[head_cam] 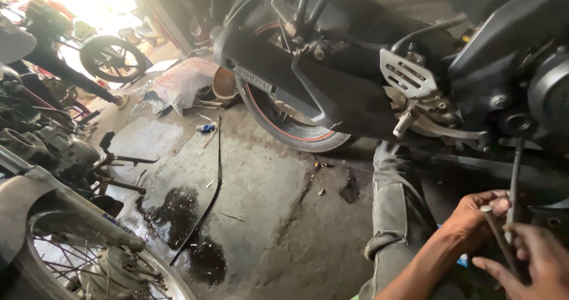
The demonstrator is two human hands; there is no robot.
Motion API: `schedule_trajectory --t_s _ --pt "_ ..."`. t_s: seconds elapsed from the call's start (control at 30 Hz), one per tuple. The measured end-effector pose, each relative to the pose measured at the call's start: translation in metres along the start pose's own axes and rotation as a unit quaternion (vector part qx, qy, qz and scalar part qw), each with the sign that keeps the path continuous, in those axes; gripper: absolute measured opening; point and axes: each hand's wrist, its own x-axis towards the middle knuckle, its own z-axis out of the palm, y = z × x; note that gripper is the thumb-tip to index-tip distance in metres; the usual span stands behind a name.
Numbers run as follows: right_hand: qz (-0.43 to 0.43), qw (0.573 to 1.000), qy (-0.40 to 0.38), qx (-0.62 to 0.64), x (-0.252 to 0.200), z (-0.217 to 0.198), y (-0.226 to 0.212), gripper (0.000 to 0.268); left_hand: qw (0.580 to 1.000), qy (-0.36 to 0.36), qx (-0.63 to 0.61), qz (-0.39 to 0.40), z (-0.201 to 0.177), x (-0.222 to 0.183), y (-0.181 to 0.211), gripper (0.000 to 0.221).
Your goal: The recorder is using a T-handle wrench to loosen or tighten bolts on the engine casing of a motorcycle.
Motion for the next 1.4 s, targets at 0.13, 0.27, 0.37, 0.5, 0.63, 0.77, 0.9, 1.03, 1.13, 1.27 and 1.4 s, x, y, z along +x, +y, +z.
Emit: schedule_trajectory --t_s 0.13,0.27,0.37,0.5,0.63,0.77,0.9,1.03,1.13,1.27,1.4 --pt "0.038 0.980 -0.144 -0.135 0.012 0.005 0.009 0.044 1.000 -0.023 0.004 -0.004 -0.021 0.008 -0.013 0.040" --pt "0.121 0.987 -0.109 -0.007 0.012 -0.008 -0.019 0.023 1.000 -0.003 -0.005 -0.023 -0.003 0.002 -0.001 0.042" --pt "0.231 0.901 -0.121 0.348 0.002 0.031 0.062 0.030 0.999 -0.049 -0.018 -0.011 -0.052 0.017 -0.029 0.037" --pt "0.298 0.780 -0.156 0.528 -0.023 0.063 0.107 0.027 0.995 -0.068 -0.055 -0.048 -0.033 0.008 -0.014 0.039" --pt "0.352 0.803 -0.111 0.469 -0.025 0.037 0.042 0.028 0.992 -0.097 -0.072 -0.038 -0.031 0.008 -0.011 0.043" --pt "0.256 0.897 -0.121 0.341 -0.017 0.027 0.044 0.032 0.995 -0.082 -0.042 -0.030 -0.027 0.006 -0.010 0.043" --pt "0.304 0.891 -0.202 0.269 -0.020 0.039 0.069 0.046 0.996 -0.079 -0.004 -0.034 -0.030 0.008 -0.012 0.041" --pt "0.333 0.896 -0.151 0.250 -0.013 0.012 0.012 0.055 0.992 -0.110 -0.057 -0.029 -0.025 0.005 -0.011 0.037" --pt "0.370 0.884 -0.151 0.242 -0.008 0.015 0.013 0.062 0.993 -0.109 -0.047 -0.022 -0.026 0.006 -0.013 0.037" --pt "0.374 0.763 -0.195 0.489 -0.025 0.054 0.111 0.071 0.991 -0.126 -0.044 -0.015 -0.021 0.007 -0.012 0.033" --pt "0.286 0.692 -0.105 0.654 -0.021 0.011 0.014 0.054 0.993 -0.107 -0.041 -0.036 -0.020 0.009 -0.014 0.030"
